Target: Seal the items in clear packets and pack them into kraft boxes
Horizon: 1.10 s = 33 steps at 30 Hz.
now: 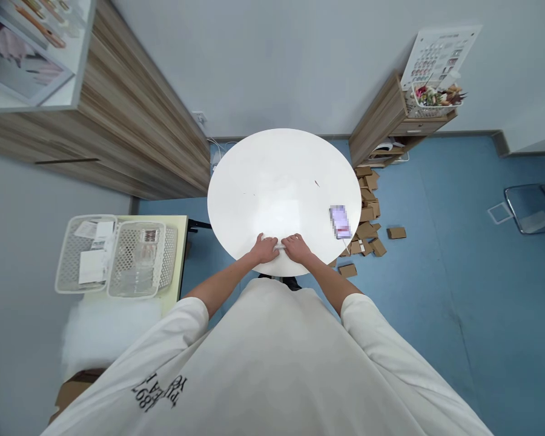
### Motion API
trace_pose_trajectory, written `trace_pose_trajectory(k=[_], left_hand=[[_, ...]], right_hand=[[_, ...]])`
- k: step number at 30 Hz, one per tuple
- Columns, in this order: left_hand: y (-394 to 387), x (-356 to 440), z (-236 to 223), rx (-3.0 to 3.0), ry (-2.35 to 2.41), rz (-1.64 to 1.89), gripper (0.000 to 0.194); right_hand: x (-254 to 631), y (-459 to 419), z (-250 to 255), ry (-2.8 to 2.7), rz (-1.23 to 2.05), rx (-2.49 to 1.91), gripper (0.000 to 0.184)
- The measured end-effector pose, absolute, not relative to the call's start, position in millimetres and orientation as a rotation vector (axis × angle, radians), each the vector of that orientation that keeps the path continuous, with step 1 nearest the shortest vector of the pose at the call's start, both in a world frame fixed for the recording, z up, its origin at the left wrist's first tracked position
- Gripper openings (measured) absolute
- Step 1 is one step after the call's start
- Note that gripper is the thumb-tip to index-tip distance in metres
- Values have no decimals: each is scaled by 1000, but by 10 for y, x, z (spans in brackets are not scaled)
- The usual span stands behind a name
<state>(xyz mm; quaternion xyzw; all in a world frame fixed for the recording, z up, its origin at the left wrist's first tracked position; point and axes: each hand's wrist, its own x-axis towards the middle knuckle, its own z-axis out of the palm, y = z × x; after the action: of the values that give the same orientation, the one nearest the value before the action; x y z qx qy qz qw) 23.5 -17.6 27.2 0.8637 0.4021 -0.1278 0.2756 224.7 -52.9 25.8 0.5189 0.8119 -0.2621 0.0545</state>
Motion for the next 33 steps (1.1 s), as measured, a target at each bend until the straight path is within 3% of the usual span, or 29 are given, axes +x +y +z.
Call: trace_pose_trajectory(k=[4,7,14,23,33], left_hand=[[-160,239,312,2377,1216,-165,42],[-150,254,307,2442,1243,-86,54],[13,340,60,2421,1207,-279,81],[-14,354,-30,2432,1157,-294,73],[28,307,266,2339,1115,-220,38]], right_hand=[[2241,-372,251,2387,-781,1672,38],[2227,-291,221,2332,-750,1778,44],[2231,-317,203,2248,-615,1898,59],[2297,-521,150,2327,-703,1706,66],[2269,-316,264,2451,-752,1736,36]])
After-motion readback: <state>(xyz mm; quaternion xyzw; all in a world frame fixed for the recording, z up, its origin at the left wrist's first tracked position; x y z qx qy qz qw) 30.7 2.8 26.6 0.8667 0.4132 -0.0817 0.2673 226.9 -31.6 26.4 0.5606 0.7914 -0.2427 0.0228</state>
